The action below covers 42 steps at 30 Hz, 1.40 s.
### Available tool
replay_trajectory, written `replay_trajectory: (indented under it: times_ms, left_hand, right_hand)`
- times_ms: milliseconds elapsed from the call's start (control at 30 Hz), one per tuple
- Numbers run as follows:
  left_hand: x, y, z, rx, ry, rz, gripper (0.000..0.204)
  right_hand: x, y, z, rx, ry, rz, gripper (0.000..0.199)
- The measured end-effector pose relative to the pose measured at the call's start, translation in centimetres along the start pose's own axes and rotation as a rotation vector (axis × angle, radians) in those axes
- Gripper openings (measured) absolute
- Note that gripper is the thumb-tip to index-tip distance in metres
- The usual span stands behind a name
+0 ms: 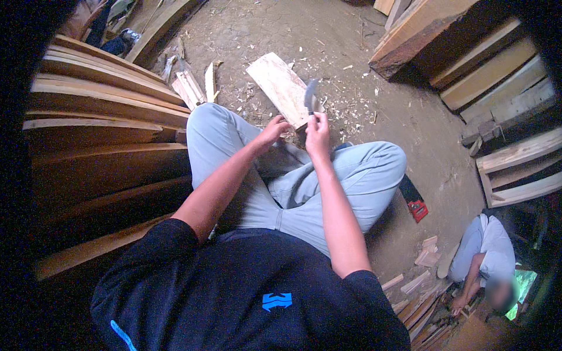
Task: The person sits cross-legged on the floor and carves a small wooden block using a knife. They hold the wood in their left hand and use the knife in their right hand to shave and shape the block. The person occasionally rotates the wood to work on different sides.
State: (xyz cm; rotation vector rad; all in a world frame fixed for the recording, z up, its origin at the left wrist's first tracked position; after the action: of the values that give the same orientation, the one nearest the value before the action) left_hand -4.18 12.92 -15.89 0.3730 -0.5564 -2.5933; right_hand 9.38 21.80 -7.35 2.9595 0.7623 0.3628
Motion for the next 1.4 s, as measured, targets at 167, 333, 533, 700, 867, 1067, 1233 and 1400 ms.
replay_trajectory:
  times_ms: [167,333,533,700,867,1067,1233,1400]
  left_hand:
    - [-0.9,0.4,0.4,-0.052,-0.006,0.128,0.062]
    - [-1.4,-0.1,0.5,-0.089,-0.024,0.112,0.069]
    - [-1.3,0.4,1.2,-0.065,-0.381,0.168,0.08]
    - [-0.9,0.3,1.2,-0.059,-0.376,0.18,0.081]
    - [-1.6,1.2,3.5,-0.072,-0.139,0.144,0.06]
    - [-1.7,-0.5,1.5,-0.094,-0.064,0.032,0.055]
    - [-0.9,-2.7,-1.5,-0.071,-0.158,-0.032,0.062]
    - [-1.5,-2.5,-1.3,-0.026,-0.115,-0.033,0.075]
  right_hand:
    - [4.0,0.8,-6.2,0.101,0.591,-0.013,0.03]
    - [5.6,0.3,-7.9,0.239,0.846,-0.19,0.032]
    - [5.7,-0.3,-5.9,-0.009,0.938,-0.205,0.033]
    - [5.5,-0.2,-5.0,0.076,0.954,-0.145,0.035]
    - [5.9,-0.7,-3.7,0.056,1.003,-0.182,0.036]
    - [4.5,-0.5,-4.3,-0.041,1.11,-0.212,0.033]
    - [3.4,-0.4,-3.6,0.038,1.183,-0.158,0.032]
    - [3.2,-0.1,-2.2,0.13,1.229,-0.063,0.03]
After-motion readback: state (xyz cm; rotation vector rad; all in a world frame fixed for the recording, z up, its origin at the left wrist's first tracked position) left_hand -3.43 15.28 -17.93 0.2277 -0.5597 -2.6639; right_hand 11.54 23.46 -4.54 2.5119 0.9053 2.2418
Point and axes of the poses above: each hand's wrist, its own y-axis away from the middle knuckle, its own x-axis out of the back of the hand, z = x × y, the point moved 4 cm from there along -y, towards the middle knuckle, and after that the axes turned 1 degree about y, right-handed, at the moved point
